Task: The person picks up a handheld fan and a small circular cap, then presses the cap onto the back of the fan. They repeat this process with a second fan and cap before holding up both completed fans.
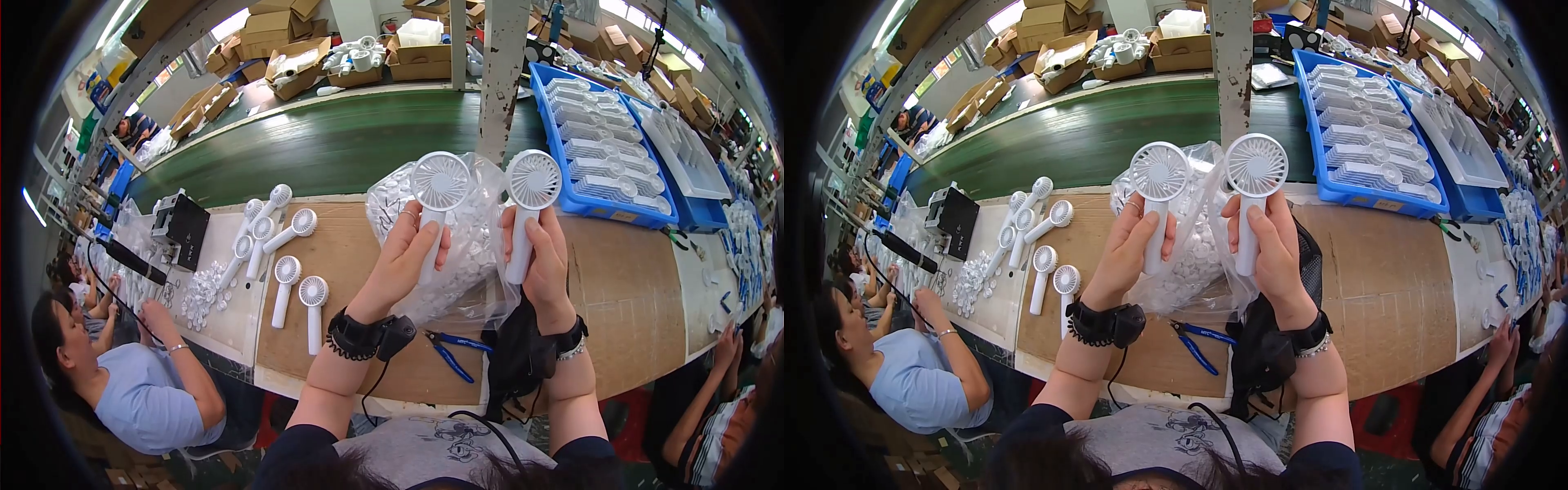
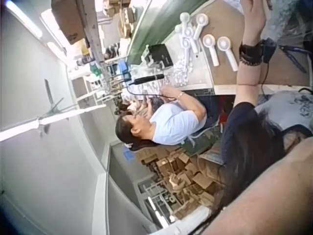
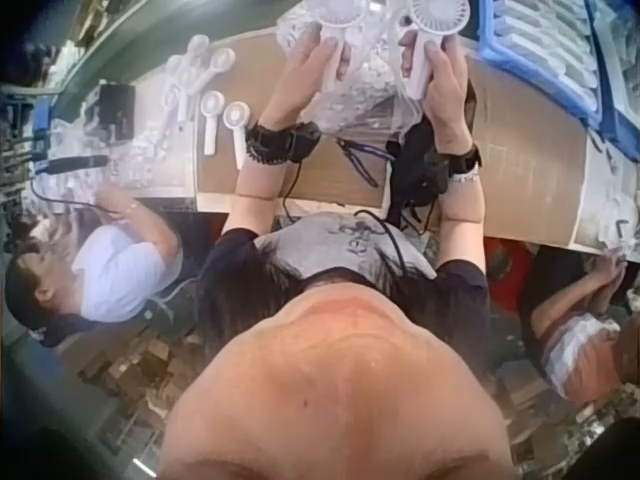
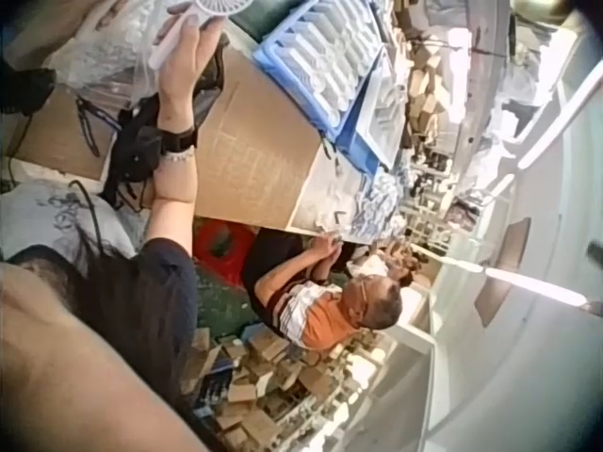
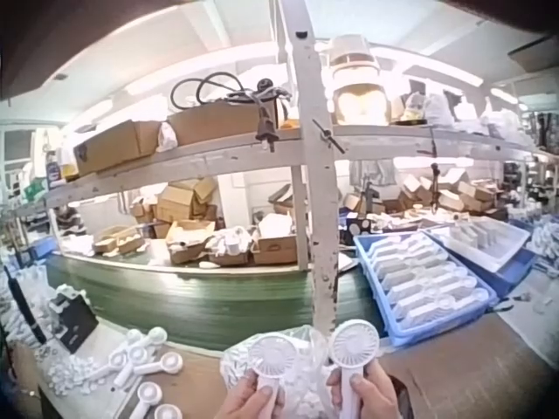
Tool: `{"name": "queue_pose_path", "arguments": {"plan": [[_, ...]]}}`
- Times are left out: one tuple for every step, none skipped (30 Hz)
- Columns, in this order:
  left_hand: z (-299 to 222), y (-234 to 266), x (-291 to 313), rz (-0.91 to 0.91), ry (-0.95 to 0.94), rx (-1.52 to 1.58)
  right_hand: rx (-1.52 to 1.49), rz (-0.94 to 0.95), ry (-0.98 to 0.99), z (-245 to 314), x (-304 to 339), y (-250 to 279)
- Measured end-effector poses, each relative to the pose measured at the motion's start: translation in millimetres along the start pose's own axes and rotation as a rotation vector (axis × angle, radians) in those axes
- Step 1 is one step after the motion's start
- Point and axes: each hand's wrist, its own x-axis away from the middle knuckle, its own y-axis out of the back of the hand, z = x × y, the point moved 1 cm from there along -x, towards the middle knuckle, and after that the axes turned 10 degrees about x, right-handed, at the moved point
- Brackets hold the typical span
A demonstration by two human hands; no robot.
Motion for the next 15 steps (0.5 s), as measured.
{"name": "queue_pose_path", "arguments": {"plan": [[0.4, 0.4, 0.5, -0.003, 0.000, 0.008, 0.008, 0.004, -0.004, -0.3, 0.1, -0.1], [0.4, 1.0, 0.8, -0.006, -0.002, 0.016, 0.008, 0.005, -0.006, -0.5, -0.3, -0.2], [0.4, 1.7, 1.1, -0.010, -0.003, 0.024, 0.009, 0.005, -0.004, -0.6, -0.5, 0.1], [0.3, 2.4, 1.2, -0.013, -0.003, 0.025, 0.010, 0.004, -0.003, -0.7, -0.6, 0.5], [0.1, 3.1, 1.1, 0.000, -0.012, 0.023, 0.011, 0.004, -0.002, -0.9, -0.6, 0.6], [-0.2, 3.7, 1.1, 0.013, -0.021, 0.021, 0.011, 0.006, -0.005, -1.1, -0.5, 0.6], [-0.7, 3.9, 1.0, 0.028, -0.030, 0.018, 0.010, 0.006, -0.005, -0.6, -0.7, 0.7], [-1.1, 4.0, 1.1, 0.026, -0.030, 0.018, 0.009, 0.007, -0.006, -0.2, -0.9, 0.7], [-1.6, 4.1, 1.2, 0.025, -0.029, 0.023, 0.008, 0.007, -0.006, 0.0, -1.1, 0.6], [-2.2, 4.1, 1.2, 0.024, -0.028, 0.028, 0.007, 0.008, -0.006, 0.0, -1.4, 0.5], [-3.0, 3.8, 1.2, 0.023, -0.028, 0.032, 0.006, 0.008, -0.004, 0.2, -1.8, 0.3], [-2.9, 3.5, 1.3, 0.023, -0.027, 0.033, 0.007, 0.007, -0.003, -0.5, -1.7, 0.7], [-3.1, 2.9, 1.5, 0.015, -0.021, 0.038, 0.007, 0.006, -0.002, -0.9, -1.6, 1.0], [-3.4, 2.2, 1.7, 0.008, -0.014, 0.044, 0.007, 0.005, -0.002, -1.2, -1.5, 1.1], [-3.5, 2.0, 1.7, 0.001, -0.008, 0.049, 0.007, 0.003, -0.003, -1.3, -1.4, 1.2]]}}
